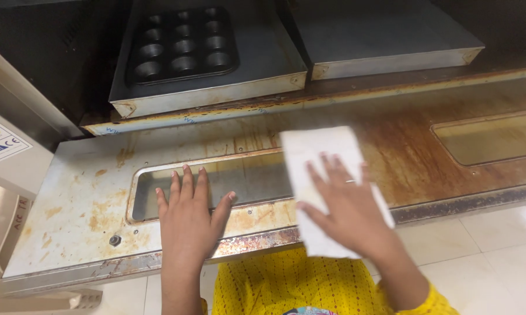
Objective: The person wipes the metal surface of a commercial oven with a white cloth. They repeatedly rub the surface around a rectangular glass window and along the edges, using both hands to hold and move the cloth.
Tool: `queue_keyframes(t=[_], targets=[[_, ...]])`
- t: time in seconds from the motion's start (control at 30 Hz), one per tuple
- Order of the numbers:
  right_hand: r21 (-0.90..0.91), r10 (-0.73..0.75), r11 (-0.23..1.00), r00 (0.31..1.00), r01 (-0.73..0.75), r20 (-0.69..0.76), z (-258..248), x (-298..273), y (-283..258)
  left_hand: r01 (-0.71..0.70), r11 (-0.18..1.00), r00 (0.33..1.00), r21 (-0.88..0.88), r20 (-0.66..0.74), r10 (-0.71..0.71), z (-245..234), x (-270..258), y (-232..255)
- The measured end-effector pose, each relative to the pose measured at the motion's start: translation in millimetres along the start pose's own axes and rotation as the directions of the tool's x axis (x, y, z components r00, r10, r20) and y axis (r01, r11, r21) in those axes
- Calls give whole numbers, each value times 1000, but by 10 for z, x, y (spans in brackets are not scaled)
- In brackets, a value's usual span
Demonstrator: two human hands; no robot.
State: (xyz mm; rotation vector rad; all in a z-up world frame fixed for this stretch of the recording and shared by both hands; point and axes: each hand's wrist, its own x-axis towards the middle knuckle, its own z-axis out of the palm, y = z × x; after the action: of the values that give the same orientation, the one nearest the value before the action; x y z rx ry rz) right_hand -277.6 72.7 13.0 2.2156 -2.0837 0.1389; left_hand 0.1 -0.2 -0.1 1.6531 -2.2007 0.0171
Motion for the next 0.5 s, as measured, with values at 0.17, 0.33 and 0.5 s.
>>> queue_keyframes(t=[0.17,0.33,0.5], targets=[[88,-134,987,991,132,19,-152,69,-336,3,1000,1000,-5,-4,-3,10,-8,-4],[158,-120,981,992,113,42,-137,57,-150,1,1000,1000,-24,-13,-1,6,-15,-2],[98,101,990,994,-105,43,-70,18,383,7,1000,1000,-21,-7,-7,-15,-19,2]])
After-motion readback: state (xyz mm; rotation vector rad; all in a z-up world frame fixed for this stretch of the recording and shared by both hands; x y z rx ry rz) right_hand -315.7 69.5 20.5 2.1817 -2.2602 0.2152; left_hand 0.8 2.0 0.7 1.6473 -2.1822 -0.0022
